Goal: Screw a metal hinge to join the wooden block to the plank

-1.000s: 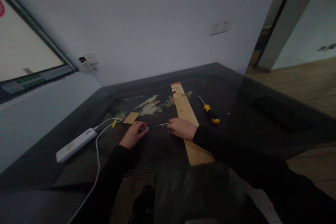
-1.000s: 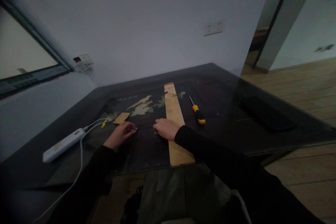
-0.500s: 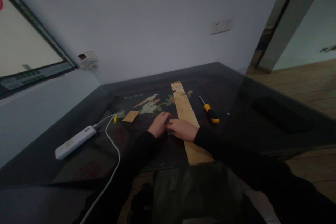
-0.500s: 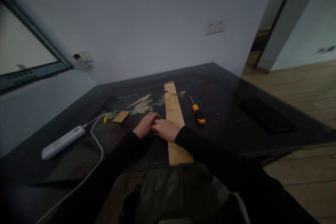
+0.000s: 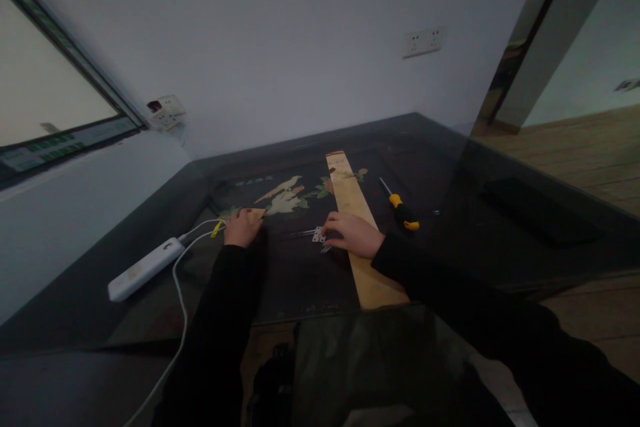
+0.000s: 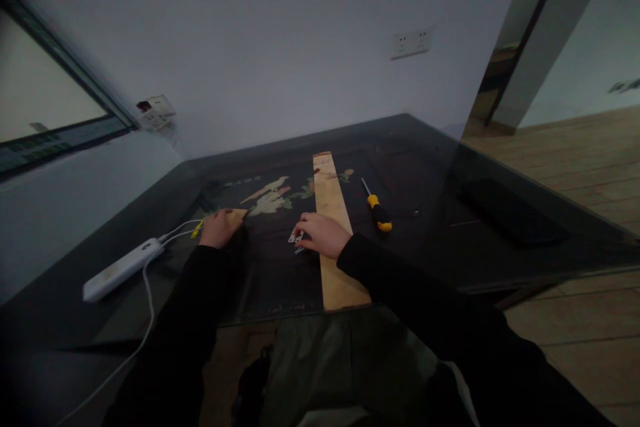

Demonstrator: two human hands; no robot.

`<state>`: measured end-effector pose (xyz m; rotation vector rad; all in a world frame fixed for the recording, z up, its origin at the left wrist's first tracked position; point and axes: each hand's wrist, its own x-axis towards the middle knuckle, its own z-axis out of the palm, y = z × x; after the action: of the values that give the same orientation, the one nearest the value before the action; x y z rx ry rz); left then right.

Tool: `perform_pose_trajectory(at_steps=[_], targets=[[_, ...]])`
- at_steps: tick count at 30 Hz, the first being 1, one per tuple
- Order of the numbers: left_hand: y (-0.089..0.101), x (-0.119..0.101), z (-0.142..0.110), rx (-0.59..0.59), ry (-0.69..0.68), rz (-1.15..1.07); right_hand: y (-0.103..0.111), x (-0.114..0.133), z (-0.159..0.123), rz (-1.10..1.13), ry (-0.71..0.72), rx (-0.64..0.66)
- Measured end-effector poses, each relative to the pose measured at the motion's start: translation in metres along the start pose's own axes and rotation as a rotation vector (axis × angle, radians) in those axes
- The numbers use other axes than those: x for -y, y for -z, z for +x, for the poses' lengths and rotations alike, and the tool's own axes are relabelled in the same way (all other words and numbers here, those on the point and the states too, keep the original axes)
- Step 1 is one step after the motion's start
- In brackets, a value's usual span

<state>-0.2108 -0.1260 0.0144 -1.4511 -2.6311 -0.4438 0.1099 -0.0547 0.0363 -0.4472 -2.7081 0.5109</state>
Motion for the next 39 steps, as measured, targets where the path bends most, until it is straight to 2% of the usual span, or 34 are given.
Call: perform_pose_trajectory(at_steps=[2,5,9,12,14,17,22,26,31,39], targets=[[-0.006,0.009,0.002,0.093,0.059,0.035,0.001,-0.002,0.0,0.017,-0.011,-0.019],[-0.013,0.013,0.005,0.15,0.082,0.037,0.003,-0.006,0.0,0.047,-0.031,-0.061],[-0.015,0.012,0.007,0.092,0.054,0.052,0.011,-0.012,-0.005,0.083,-0.085,-0.1],[-0.014,0.004,0.008,-0.001,-0.037,0.009,0.018,-0.021,-0.01,0.106,-0.12,-0.132],[-0.015,-0.009,0.01,-0.038,-0.142,-0.083,0.023,-0.03,-0.014,0.125,-0.125,-0.163],[-0.02,-0.039,0.019,-0.031,-0.322,-0.279,0.026,-0.042,-0.017,0.158,-0.138,-0.218],[-0.032,-0.092,0.044,0.087,-0.534,-0.467,0.023,-0.051,-0.019,0.198,-0.13,-0.293],[-0.04,-0.115,0.058,0.193,-0.607,-0.583,0.021,-0.051,-0.018,0.21,-0.149,-0.317],[-0.044,-0.117,0.065,0.262,-0.663,-0.603,0.021,-0.054,-0.015,0.238,-0.158,-0.298],[-0.048,-0.112,0.073,0.216,-0.611,-0.636,0.021,-0.057,-0.011,0.293,-0.225,-0.26]])
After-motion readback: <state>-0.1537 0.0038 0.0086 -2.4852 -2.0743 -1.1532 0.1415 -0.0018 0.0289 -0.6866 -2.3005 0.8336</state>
